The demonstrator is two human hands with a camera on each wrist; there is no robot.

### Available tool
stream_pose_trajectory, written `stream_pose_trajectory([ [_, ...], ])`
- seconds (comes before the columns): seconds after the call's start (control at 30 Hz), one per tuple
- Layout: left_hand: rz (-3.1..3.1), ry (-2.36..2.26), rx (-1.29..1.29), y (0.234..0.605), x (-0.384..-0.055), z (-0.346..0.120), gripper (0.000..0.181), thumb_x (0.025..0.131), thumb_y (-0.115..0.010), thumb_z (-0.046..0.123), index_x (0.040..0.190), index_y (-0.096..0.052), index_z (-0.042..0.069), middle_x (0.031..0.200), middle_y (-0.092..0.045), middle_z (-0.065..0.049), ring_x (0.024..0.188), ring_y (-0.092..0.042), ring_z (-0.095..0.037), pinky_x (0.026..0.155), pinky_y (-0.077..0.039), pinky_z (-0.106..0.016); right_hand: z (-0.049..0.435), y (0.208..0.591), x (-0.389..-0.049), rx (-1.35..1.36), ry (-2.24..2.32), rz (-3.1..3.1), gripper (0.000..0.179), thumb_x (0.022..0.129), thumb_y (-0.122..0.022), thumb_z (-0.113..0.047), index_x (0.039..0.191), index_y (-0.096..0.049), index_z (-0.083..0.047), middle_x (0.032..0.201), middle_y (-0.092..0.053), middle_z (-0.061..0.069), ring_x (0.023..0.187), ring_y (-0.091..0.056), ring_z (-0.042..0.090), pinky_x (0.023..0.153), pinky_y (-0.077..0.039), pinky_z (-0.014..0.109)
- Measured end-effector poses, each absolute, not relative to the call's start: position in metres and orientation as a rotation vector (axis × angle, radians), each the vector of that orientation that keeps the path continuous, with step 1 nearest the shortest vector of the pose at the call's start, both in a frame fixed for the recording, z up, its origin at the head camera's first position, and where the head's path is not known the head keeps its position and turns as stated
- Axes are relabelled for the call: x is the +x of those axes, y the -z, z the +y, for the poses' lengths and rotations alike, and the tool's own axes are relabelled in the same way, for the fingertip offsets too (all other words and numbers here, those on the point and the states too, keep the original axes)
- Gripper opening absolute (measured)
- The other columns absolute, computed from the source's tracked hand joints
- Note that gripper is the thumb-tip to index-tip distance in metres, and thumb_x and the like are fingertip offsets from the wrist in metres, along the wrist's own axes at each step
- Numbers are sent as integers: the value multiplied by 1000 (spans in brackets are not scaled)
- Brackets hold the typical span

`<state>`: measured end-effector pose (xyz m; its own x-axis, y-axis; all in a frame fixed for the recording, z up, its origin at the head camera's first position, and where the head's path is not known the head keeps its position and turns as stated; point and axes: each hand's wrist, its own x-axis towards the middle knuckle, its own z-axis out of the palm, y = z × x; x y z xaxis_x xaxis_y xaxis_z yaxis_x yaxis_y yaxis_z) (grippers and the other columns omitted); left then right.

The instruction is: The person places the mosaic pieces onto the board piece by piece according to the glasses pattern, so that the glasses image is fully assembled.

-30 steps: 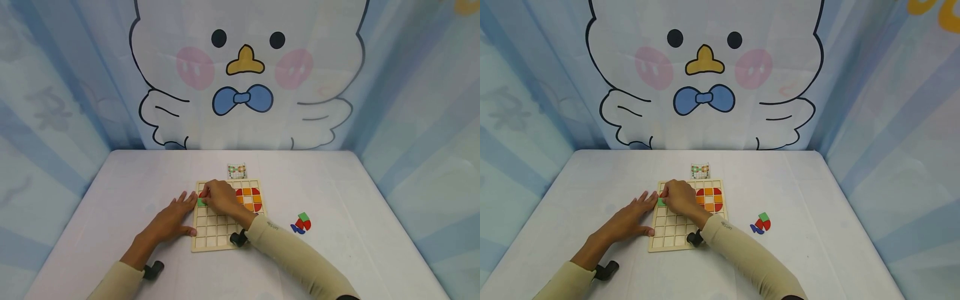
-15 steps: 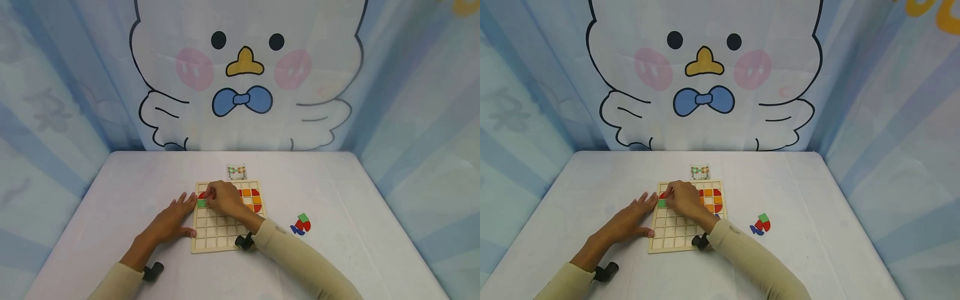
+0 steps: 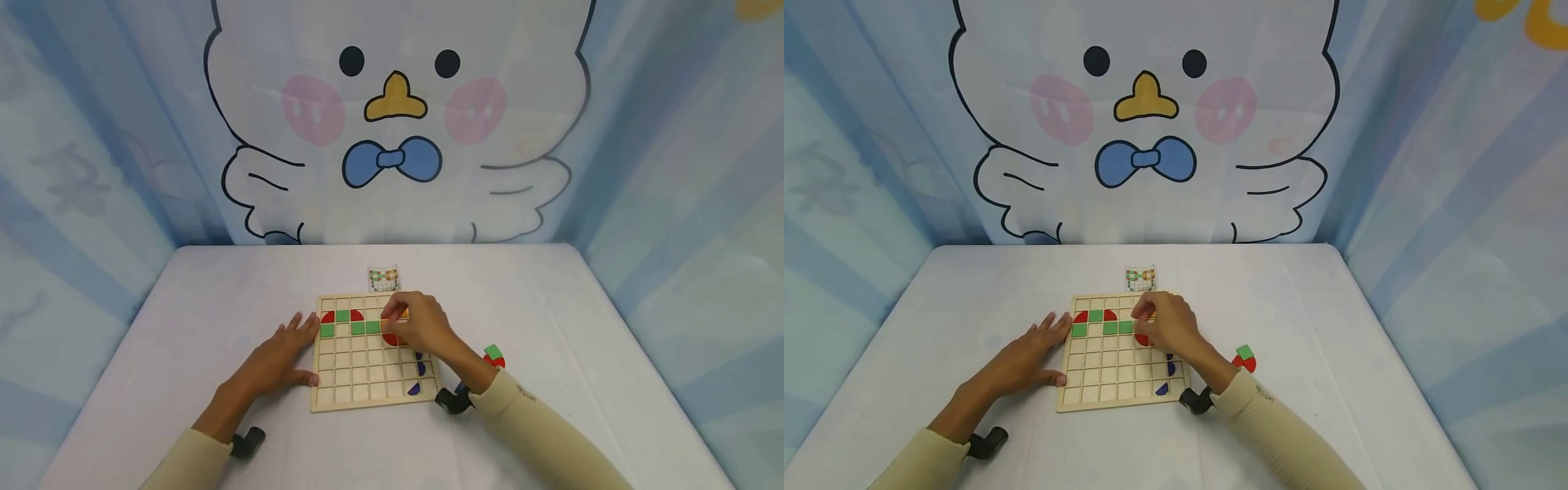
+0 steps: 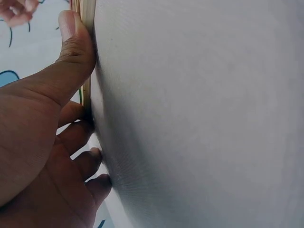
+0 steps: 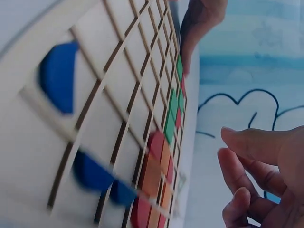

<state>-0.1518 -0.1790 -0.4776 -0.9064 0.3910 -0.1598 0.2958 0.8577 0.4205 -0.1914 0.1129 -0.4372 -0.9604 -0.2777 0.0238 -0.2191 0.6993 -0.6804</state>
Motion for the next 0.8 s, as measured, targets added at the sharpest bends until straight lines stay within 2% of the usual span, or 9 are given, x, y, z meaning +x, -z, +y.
stream_pose_trajectory([
  [0.23, 2792, -586, 534, 479, -152, -180, 118, 76, -93, 40, 167, -27, 4, 174, -26, -17, 164, -17, -45, 132, -20, -61, 156, 438, -180, -227, 1059, 2872, 12, 91, -84, -15, 101, -78, -15, 83, -68, -5, 70, -52, 18, 59, -41, 27],
  [0.5, 2793, -601, 556, 482, -155, -181, 118, 76, -93, 41, 167, -27, 4, 174, -26, -17, 164, -16, -45, 133, -20, -61, 200, 441, -164, -92, 1014, 2921, 10, 93, -82, -13, 102, -78, -14, 82, -68, -2, 71, -52, 19, 58, -44, 27],
  [0.8, 2794, -601, 563, 482, -154, -181, 117, 76, -93, 40, 166, -28, 3, 174, -27, -18, 164, -17, -45, 132, -20, -62, 240, 443, -149, 6, 955, 2878, 18, 92, -82, -11, 109, -78, -14, 92, -72, 0, 70, -54, 20, 51, -48, 26],
])
